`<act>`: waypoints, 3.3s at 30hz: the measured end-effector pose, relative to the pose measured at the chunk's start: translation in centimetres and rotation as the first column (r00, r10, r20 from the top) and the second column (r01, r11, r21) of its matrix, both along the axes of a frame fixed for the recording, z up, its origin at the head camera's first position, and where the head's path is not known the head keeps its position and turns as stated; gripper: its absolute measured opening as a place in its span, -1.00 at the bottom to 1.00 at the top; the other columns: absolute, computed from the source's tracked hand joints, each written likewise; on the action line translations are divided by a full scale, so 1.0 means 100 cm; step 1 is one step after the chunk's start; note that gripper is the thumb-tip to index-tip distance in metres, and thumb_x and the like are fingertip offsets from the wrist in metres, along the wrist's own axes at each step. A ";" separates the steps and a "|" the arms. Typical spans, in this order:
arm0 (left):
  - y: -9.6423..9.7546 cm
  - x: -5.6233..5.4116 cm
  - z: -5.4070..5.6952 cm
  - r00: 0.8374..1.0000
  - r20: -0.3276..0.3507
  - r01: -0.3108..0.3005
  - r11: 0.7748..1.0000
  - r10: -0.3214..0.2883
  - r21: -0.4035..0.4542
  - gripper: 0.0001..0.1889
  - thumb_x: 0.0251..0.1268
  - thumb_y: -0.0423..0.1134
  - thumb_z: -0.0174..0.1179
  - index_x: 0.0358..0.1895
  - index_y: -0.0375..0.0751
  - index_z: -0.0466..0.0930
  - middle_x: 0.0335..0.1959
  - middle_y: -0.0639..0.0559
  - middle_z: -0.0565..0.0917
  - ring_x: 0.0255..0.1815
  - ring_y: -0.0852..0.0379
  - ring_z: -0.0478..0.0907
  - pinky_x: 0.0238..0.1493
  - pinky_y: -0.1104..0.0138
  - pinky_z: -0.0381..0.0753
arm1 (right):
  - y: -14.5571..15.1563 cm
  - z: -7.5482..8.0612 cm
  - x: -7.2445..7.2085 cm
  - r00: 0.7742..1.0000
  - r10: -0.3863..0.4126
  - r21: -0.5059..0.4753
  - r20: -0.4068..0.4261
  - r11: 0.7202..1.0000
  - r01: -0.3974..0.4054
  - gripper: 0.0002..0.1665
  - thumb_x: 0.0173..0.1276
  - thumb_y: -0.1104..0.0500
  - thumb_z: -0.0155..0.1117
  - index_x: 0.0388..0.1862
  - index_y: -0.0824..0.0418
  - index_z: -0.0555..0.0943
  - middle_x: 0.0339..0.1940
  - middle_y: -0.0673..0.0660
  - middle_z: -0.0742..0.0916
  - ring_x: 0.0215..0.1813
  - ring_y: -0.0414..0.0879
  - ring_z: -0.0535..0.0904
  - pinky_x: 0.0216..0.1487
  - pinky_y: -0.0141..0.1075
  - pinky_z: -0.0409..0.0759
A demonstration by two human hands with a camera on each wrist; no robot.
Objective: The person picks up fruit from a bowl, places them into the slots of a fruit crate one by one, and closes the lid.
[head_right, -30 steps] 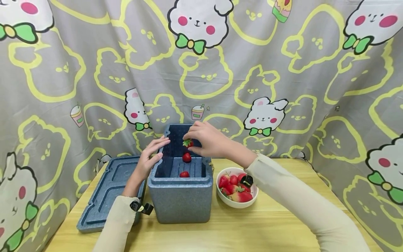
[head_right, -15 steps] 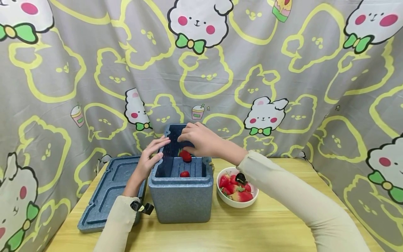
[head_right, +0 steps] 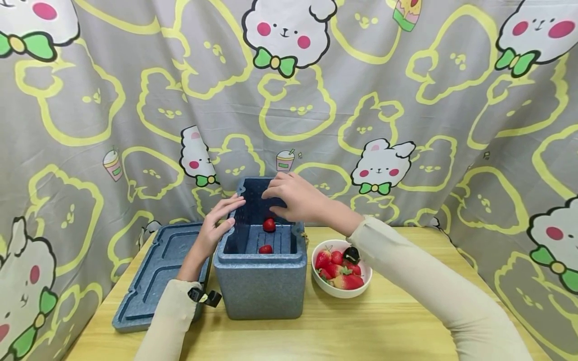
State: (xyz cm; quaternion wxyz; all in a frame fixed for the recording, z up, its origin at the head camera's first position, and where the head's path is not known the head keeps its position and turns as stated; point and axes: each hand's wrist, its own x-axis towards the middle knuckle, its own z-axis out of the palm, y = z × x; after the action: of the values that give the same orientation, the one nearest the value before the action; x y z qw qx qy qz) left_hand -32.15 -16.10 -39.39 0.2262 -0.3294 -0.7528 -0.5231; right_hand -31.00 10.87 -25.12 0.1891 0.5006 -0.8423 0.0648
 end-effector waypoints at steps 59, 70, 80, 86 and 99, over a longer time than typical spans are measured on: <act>0.000 0.001 -0.001 1.000 -0.015 0.018 1.000 -0.018 0.019 -0.52 0.38 -0.35 0.04 0.35 -0.27 0.55 0.43 -0.22 0.49 0.63 -0.17 0.16 0.57 -0.26 0.07 | 0.113 -0.168 -0.013 0.997 -0.079 0.070 0.016 0.995 0.078 -0.64 0.00 0.28 0.59 -0.14 0.12 0.78 -0.23 0.02 0.76 -0.09 -0.03 0.61 -0.03 -0.10 0.54; 0.000 0.000 0.000 0.999 -0.045 0.010 1.000 -0.009 0.014 -0.52 0.37 -0.35 0.03 0.34 -0.32 0.55 0.41 -0.20 0.50 0.62 -0.15 0.19 0.57 -0.20 0.10 | 0.116 -0.180 -0.020 0.998 -0.068 0.082 -0.011 0.994 0.068 -0.57 -0.07 0.34 0.57 -0.13 0.12 0.76 -0.23 0.01 0.74 -0.07 -0.04 0.59 -0.03 -0.08 0.53; 0.001 -0.002 -0.001 0.999 -0.049 0.013 1.000 -0.012 0.013 -0.52 0.37 -0.36 0.03 0.34 -0.30 0.55 0.42 -0.21 0.50 0.63 -0.15 0.19 0.58 -0.19 0.10 | 0.117 -0.186 -0.022 0.997 -0.082 0.077 0.002 0.994 0.081 -0.58 -0.04 0.35 0.57 -0.14 0.10 0.76 -0.23 0.02 0.73 -0.07 -0.04 0.58 -0.04 -0.11 0.52; 0.001 -0.002 -0.001 0.999 -0.046 0.011 1.000 -0.010 0.012 -0.52 0.37 -0.36 0.03 0.34 -0.30 0.55 0.42 -0.21 0.50 0.63 -0.15 0.19 0.57 -0.22 0.10 | 0.117 -0.187 -0.022 0.997 -0.076 0.065 -0.010 0.995 0.077 -0.59 -0.07 0.36 0.57 -0.17 0.09 0.75 -0.26 0.01 0.70 -0.10 -0.04 0.56 -0.08 -0.12 0.50; 0.000 -0.002 -0.001 0.999 -0.049 0.013 1.000 -0.012 0.014 -0.52 0.37 -0.34 0.04 0.34 -0.30 0.56 0.41 -0.21 0.50 0.62 -0.17 0.19 0.57 -0.23 0.10 | 0.118 -0.188 -0.021 0.997 -0.083 0.049 0.003 0.995 0.082 -0.58 -0.07 0.32 0.60 -0.16 0.13 0.74 -0.24 0.00 0.76 -0.09 -0.06 0.60 -0.02 -0.10 0.52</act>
State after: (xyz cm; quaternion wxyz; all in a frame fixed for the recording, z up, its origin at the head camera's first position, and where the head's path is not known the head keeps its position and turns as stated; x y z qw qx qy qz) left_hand -32.34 -16.05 -39.48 0.2436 -0.3450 -0.7413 -0.5216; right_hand -33.13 22.67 -43.95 0.1771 0.4697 -0.8641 0.0376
